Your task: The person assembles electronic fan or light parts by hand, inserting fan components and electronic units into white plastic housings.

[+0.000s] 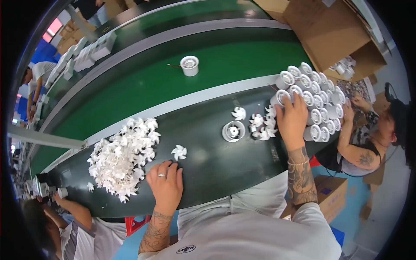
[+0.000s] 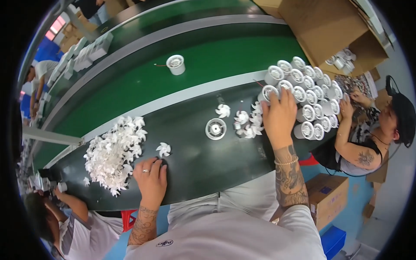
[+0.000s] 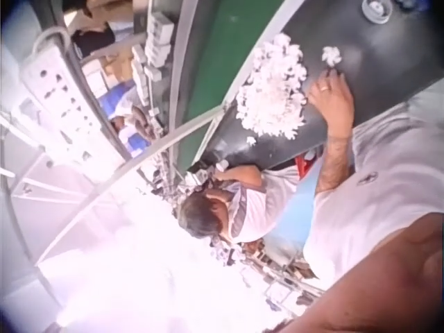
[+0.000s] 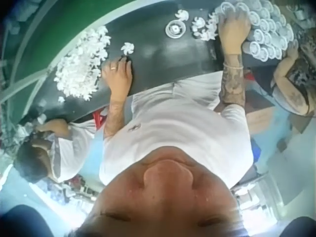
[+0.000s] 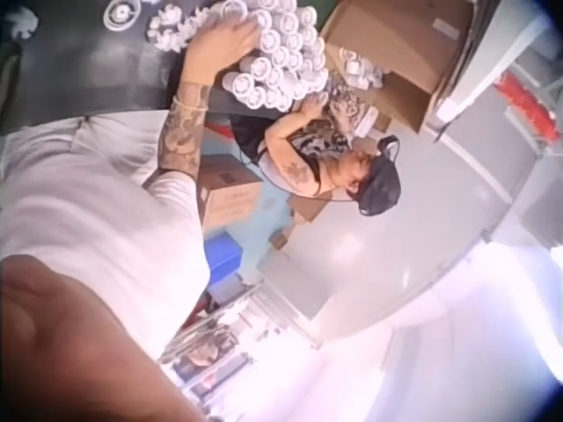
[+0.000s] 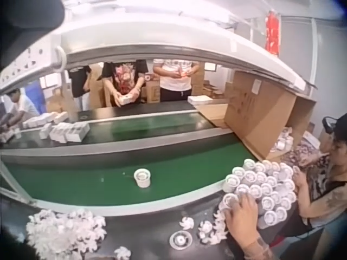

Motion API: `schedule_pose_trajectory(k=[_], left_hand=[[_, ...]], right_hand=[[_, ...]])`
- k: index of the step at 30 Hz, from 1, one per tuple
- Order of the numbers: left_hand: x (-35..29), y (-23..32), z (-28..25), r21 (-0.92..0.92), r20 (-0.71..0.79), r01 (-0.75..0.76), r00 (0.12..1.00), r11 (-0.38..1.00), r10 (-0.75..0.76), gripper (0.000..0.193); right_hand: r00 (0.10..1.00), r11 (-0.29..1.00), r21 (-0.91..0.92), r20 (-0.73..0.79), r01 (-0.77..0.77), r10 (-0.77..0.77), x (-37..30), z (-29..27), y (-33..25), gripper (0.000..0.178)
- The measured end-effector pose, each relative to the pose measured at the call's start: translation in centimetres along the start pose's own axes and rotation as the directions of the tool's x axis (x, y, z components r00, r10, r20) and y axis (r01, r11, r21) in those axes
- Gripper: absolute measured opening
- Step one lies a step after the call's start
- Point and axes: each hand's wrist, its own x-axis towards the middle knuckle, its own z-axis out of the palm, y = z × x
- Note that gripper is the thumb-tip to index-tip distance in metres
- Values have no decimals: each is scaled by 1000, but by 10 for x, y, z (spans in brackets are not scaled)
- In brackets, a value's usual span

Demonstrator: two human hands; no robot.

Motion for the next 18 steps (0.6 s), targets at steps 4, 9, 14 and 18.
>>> schedule_pose_trajectory(k=[4, 9, 14, 18], left_hand=[[4, 7, -4, -108, -23, 24, 999, 994, -27, 40], [-18, -2, -13, -72, -17, 115, 993, 991, -117, 37], [-24, -12, -7, -143, -35, 87, 995, 986, -93, 30], [-25, -13, -10, -169, -60, 94, 993, 981, -106, 30]], right_hand=[[998, 995, 96, -62, 15, -9, -3, 6, -11, 38], [990, 906, 409, -35, -109, 135, -5, -26, -18, 36], [988, 756, 638, -136, 145, -75, -70, -76, -39, 38], [974, 690, 719, 93, 78, -207, -125, -63, -60, 40]])
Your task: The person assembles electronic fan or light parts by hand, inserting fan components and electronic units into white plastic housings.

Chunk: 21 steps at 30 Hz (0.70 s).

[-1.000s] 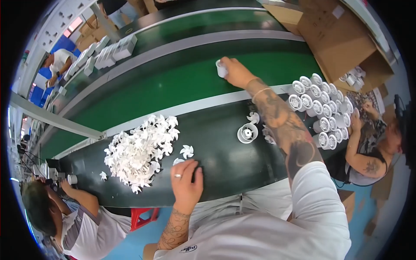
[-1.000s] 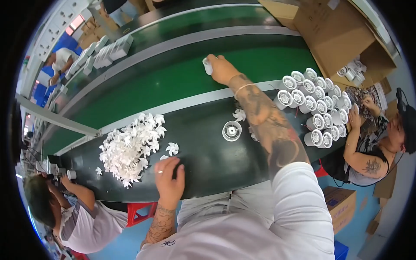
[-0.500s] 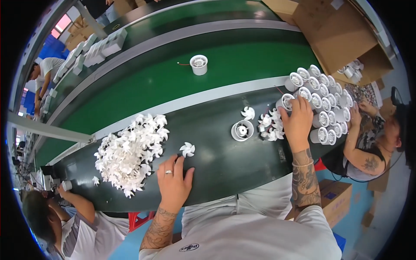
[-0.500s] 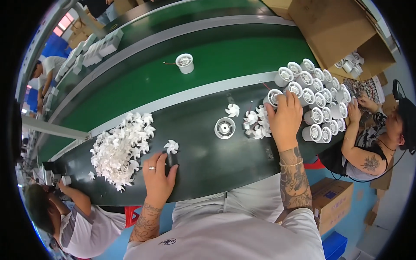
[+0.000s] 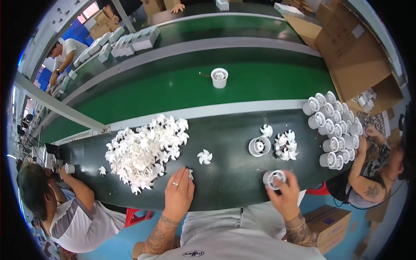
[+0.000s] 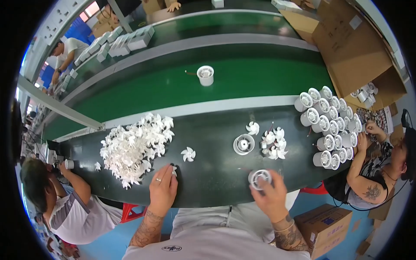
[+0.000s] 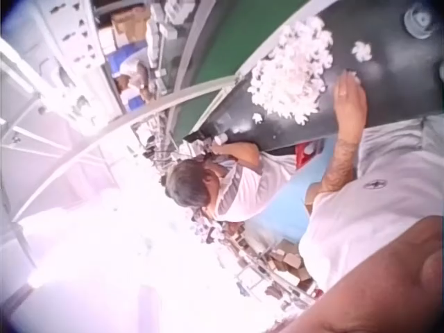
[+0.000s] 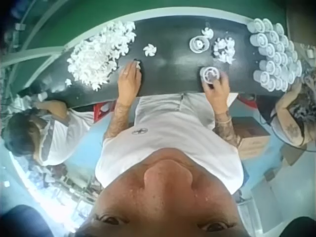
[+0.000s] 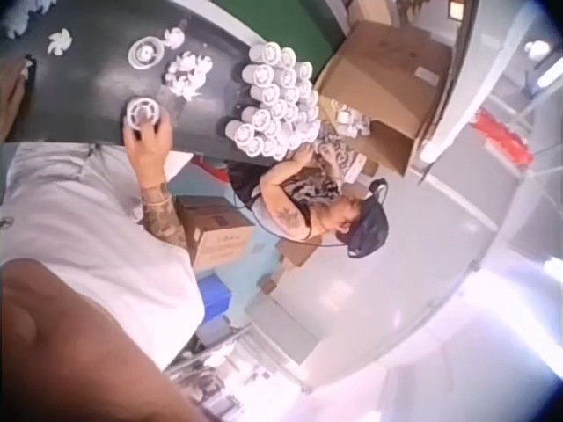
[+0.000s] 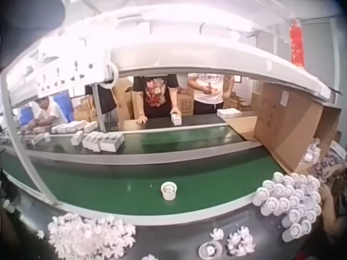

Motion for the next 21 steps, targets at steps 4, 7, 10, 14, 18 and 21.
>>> schedule_pose_trajectory(k=[4, 7, 10, 14, 18, 21], left_hand=[[2, 1, 1, 61, -20, -65, 998, 996, 67, 32], [0, 4, -7, 71, -10, -57, 998, 996, 58, 33], [-4, -9, -5, 43, -19, -22, 1000, 999, 22, 32], [-2, -15, -12, 12, -23, -115, 993, 993, 115, 28], [-8, -14, -19, -49, 45, -50, 998, 998, 52, 26], [-3, -28, -13, -41, 14, -2, 1000, 999, 2, 25]], right_hand=[[992, 999, 44, -127, -2, 8, -11, 30, 11, 44], [989, 999, -22, -147, -34, 31, -10, 31, 4, 45], [985, 994, -90, -166, -66, 51, -13, 32, -2, 44], [975, 988, -123, -211, -91, 64, -17, 34, -7, 41], [975, 997, -31, -214, -73, 65, -19, 34, -6, 39], [984, 996, 66, -164, -59, 69, -15, 34, -2, 36]])
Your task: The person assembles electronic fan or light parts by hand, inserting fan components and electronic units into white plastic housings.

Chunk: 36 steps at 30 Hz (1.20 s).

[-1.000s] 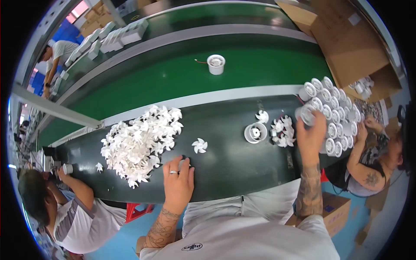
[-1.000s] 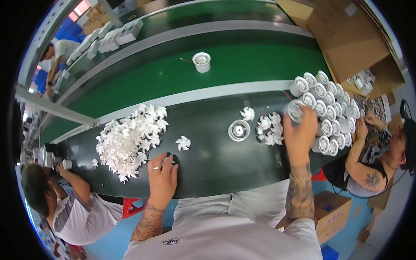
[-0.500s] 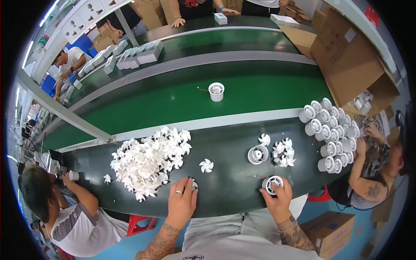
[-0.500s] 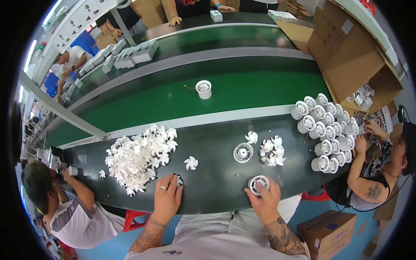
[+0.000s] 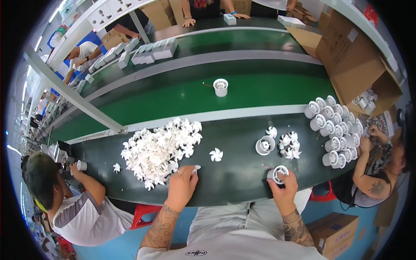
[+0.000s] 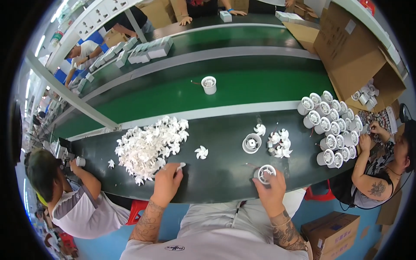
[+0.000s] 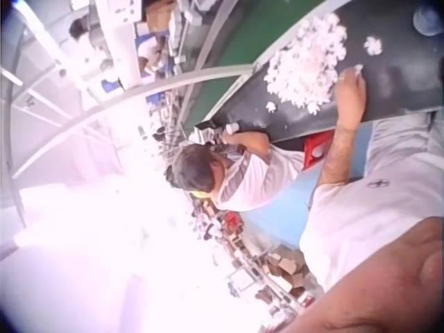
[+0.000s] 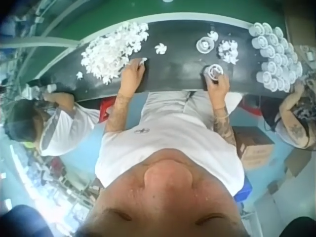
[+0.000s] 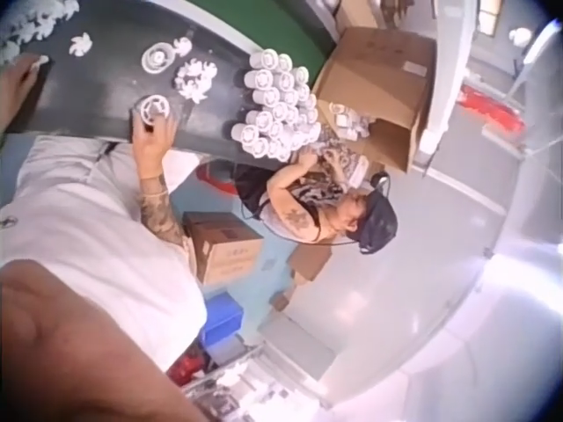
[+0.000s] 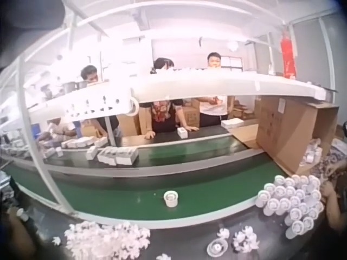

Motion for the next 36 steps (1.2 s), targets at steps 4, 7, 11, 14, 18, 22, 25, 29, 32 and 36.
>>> schedule_pose_trajectory(k=[4, 7, 11, 14, 18, 22, 25, 29, 32, 36], left_hand=[[18, 22, 9, -714, 205, 444, 872, 542, -445, 23], [33, 52, 9, -915, 373, 404, 858, 13, -354, 20], [30, 67, 13, -888, 344, 409, 895, 211, -284, 16], [19, 66, 24, -769, 171, 302, 947, 563, -274, 13], [12, 70, 20, -892, 331, 386, 912, 234, -240, 19], [18, 61, 28, -946, 323, 323, 935, -29, -149, 20], [35, 68, 23, -949, 223, 274, 934, 158, -278, 22], [46, 76, 20, -912, 366, 404, 878, 70, -308, 22], [46, 81, 18, -902, 400, 428, 877, 53, -268, 23], [48, 88, 14, -875, 461, 483, 849, 28, -257, 26]], right_hand=[[856, 648, 601, 125, -467, 501, 18, -1, -27, 27], [855, 503, 736, 199, -453, 478, 38, 9, -35, 22], [820, 59, 874, 427, -482, 382, 47, 30, -64, 25], [750, -131, 850, 514, -510, 416, 45, 45, -79, 19], [780, -54, 854, 497, -518, 381, 43, 45, -80, 13], [805, -93, 889, 447, -448, 391, 54, 46, -72, 9], [771, -141, 866, 494, -481, 402, 66, 48, -73, 7], [788, -102, 860, 500, -499, 359, 68, 52, -62, 26], [797, -108, 874, 478, -474, 369, 70, 50, -63, 21], [792, -167, 881, 471, -442, 388, 69, 51, -69, 17]])
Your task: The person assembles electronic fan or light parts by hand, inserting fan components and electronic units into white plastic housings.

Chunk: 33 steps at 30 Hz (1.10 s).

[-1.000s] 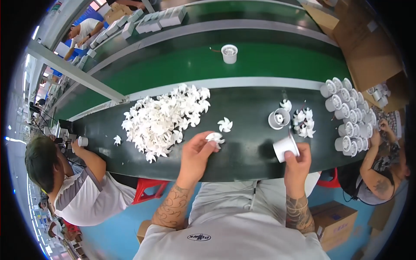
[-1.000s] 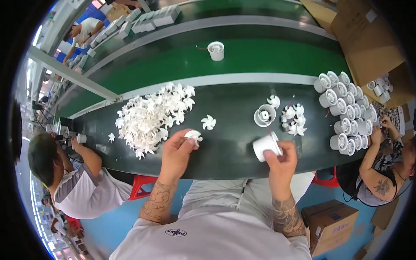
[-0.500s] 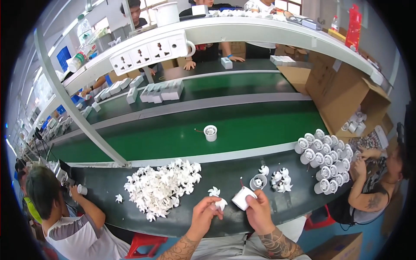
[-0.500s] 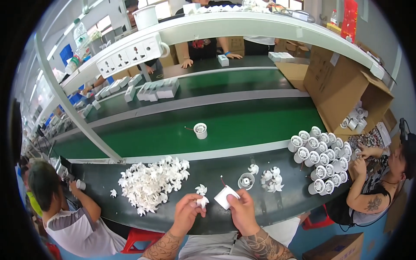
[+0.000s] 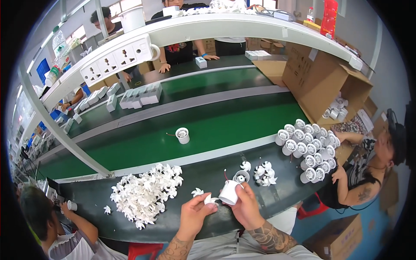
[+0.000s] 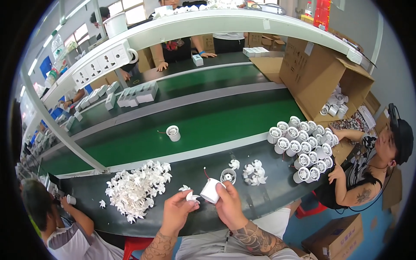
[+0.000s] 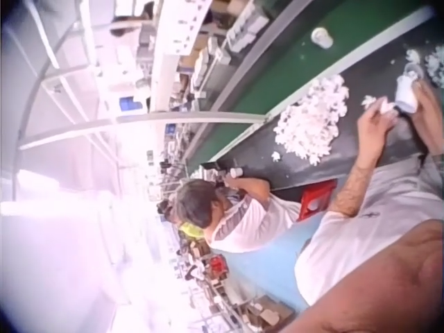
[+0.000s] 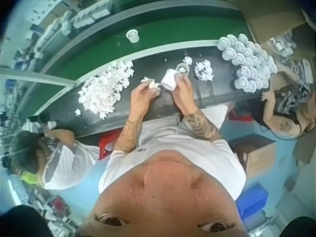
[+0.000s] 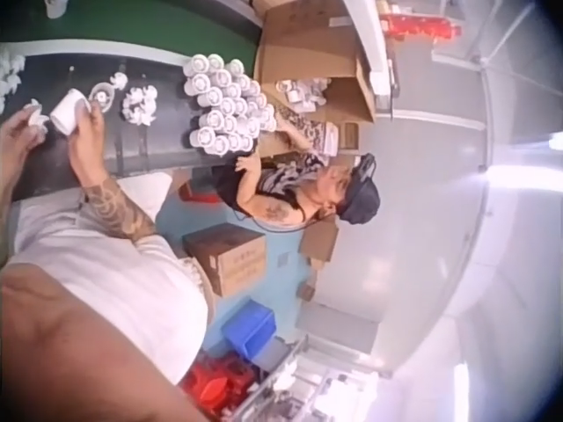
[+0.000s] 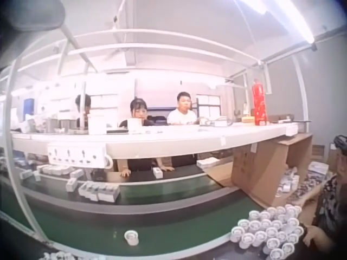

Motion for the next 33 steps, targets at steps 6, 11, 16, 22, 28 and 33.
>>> schedule_pose_trajectory(k=[6, 11, 16, 22, 28, 33], left_hand=[[-7, -7, 1, -108, 27, -164, 985, 981, 168, 25], [-11, 4, 12, 412, 159, -402, 915, 817, 370, 18], [-1, 25, 23, 607, 341, -676, 697, 418, 631, 19], [2, 18, 14, 675, 442, -636, 754, 373, 485, 24], [1, 14, 15, 591, 411, -653, 749, 474, 520, 27], [4, 6, 13, 589, 350, -634, 759, 501, 550, 25]], right_hand=[[999, 999, 8, -27, 32, -32, -12, 9, 3, 18], [995, 996, 65, -78, -62, 67, -9, 25, -13, 25], [975, 967, 166, -79, -192, 207, -1, 43, -25, 39], [954, 957, 158, -139, -244, 266, -1, 45, -27, 41], [961, 972, 85, -152, -219, 230, -9, 40, -19, 43], [962, 975, 76, -163, -210, 220, -13, 45, -14, 42]])
